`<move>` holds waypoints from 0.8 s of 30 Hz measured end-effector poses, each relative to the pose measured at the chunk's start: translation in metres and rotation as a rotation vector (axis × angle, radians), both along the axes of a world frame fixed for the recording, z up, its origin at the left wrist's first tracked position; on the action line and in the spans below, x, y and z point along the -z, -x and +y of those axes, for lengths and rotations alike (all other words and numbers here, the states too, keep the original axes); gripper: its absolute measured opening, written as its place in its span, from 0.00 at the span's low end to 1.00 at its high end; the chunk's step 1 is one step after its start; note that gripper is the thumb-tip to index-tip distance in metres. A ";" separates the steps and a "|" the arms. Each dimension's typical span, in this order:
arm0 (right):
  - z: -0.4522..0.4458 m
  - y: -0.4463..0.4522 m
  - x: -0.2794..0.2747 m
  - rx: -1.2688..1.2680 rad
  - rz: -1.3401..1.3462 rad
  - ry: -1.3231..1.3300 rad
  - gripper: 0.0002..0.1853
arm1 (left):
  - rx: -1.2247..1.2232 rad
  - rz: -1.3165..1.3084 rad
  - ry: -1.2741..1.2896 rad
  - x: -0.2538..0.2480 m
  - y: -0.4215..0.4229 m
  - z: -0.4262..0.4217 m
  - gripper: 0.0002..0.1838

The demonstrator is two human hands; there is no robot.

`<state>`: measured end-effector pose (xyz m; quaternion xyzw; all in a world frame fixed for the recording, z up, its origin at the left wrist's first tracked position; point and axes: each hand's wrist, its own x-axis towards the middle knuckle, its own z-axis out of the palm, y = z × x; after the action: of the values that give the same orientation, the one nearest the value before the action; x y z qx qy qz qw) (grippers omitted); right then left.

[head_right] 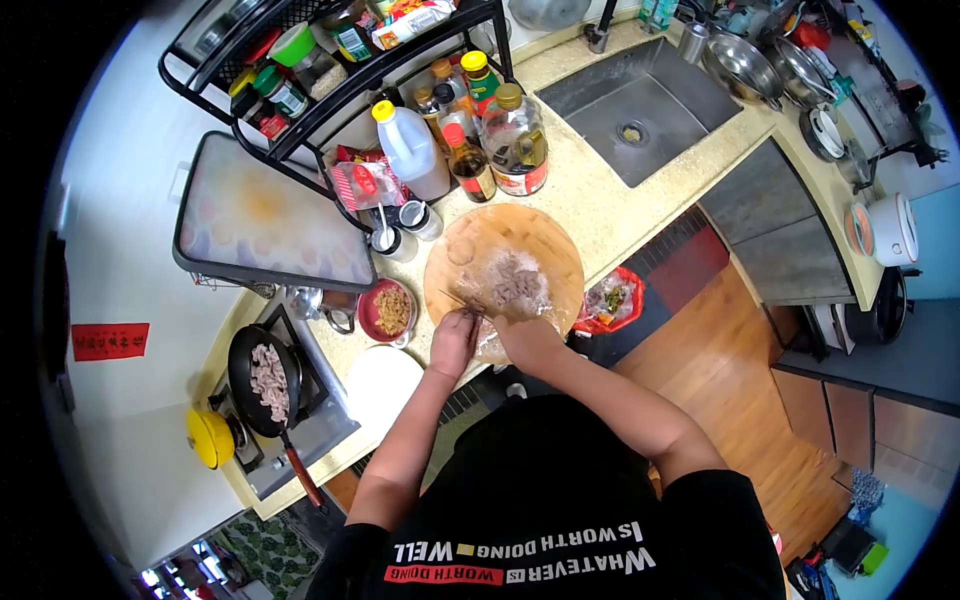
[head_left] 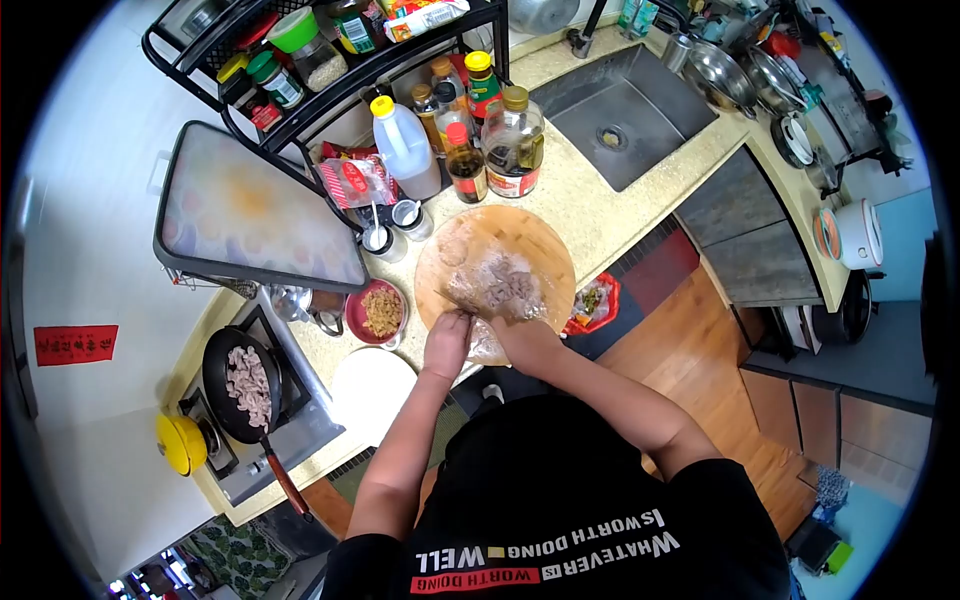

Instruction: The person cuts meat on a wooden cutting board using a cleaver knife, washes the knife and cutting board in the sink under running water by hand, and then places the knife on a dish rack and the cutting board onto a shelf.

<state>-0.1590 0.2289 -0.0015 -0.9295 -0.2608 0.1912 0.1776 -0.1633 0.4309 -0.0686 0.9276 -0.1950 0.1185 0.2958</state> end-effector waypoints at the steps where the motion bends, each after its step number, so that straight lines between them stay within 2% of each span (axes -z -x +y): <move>1: -0.002 0.001 -0.003 0.004 -0.002 -0.002 0.09 | 0.030 0.017 -0.014 -0.003 -0.002 0.001 0.05; 6: 0.008 0.012 0.008 0.088 -0.029 0.013 0.09 | 0.192 0.105 -0.122 0.003 -0.013 0.013 0.10; 9: 0.034 -0.005 0.023 0.187 -0.004 -0.047 0.08 | 0.199 0.172 -0.192 -0.006 -0.014 0.013 0.10; 12: 0.057 -0.033 0.032 0.141 -0.002 -0.039 0.09 | 0.181 0.199 -0.193 -0.001 -0.012 0.014 0.11; 15: 0.034 -0.038 0.016 0.140 0.068 -0.073 0.09 | 0.205 0.052 -0.118 -0.004 -0.009 0.018 0.13; 18: 0.017 -0.029 0.023 0.246 0.114 -0.057 0.10 | 0.197 0.023 -0.129 -0.008 -0.006 0.020 0.12; 21: 0.008 -0.018 0.022 0.141 -0.048 -0.125 0.11 | 0.198 0.043 -0.147 -0.008 -0.008 0.022 0.11; 24: 0.003 -0.010 -0.007 0.071 0.099 -0.068 0.11 | 0.215 0.044 -0.152 -0.008 -0.011 0.023 0.10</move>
<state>-0.1492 0.2316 0.0057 -0.9210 -0.2248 0.2215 0.2286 -0.1526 0.4543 -0.0609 0.9235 -0.2951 0.0509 0.2398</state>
